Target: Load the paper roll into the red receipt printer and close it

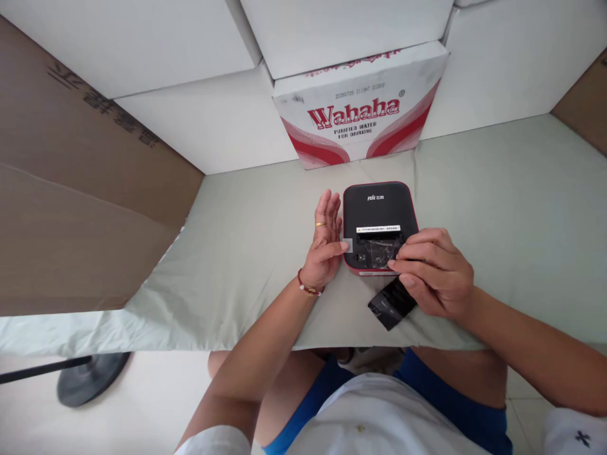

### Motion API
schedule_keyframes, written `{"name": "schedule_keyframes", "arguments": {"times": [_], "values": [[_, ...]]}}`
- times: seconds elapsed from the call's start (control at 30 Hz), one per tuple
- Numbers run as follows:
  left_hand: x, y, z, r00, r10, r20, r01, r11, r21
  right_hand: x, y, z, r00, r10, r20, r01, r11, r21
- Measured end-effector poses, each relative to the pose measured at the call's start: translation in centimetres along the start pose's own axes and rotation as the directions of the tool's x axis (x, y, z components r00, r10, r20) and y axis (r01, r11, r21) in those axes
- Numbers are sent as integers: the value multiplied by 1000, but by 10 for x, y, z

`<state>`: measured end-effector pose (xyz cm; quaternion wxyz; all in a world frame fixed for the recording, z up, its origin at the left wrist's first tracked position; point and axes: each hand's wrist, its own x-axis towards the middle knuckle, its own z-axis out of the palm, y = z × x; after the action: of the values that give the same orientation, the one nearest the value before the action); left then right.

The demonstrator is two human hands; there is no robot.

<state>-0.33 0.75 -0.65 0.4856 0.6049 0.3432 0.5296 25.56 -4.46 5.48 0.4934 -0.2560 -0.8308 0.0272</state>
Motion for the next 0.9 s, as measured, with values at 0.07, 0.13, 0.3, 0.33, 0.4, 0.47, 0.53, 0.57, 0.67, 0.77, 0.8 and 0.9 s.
{"name": "schedule_keyframes", "arguments": {"times": [0.07,0.13,0.3,0.33,0.4,0.47,0.53,0.57,0.67,0.77,0.8,0.9], "values": [[2,0,1,1000,-19,23,19,1000,-22,0,-1,1,1000,3,-13,-2,1000,3],[3,0,1,999,-31,33,32,999,-30,-1,-1,2,1000,0,-24,1,1000,13],[2,0,5,997,-68,40,70,995,-67,-1,-2,-2,1000,-7,0,7,1000,0],[1,0,7,996,-75,44,79,993,-85,0,-2,-3,1000,-12,11,12,1000,-7],[-1,-1,10,995,-88,48,94,989,-117,1,-1,-4,999,-33,23,33,999,-11],[-2,-4,12,995,-92,45,97,987,-127,3,1,-3,998,-67,19,67,998,-5],[-3,-7,12,996,-85,35,88,989,-120,5,2,-2,996,-92,10,92,996,1],[-2,-8,12,996,-79,34,82,989,-120,6,2,-2,995,-98,8,98,995,2],[-1,-11,13,997,-55,56,63,986,-157,18,-2,-10,994,-90,60,89,996,20],[1,-11,16,998,-37,54,48,972,-231,42,-5,-25,973,75,220,-94,993,75],[2,-10,17,998,-47,39,56,965,-257,52,-3,-28,945,172,278,-198,978,66],[5,-12,19,992,-126,-22,113,944,-310,82,14,-22,816,398,419,-378,916,-132]]}}
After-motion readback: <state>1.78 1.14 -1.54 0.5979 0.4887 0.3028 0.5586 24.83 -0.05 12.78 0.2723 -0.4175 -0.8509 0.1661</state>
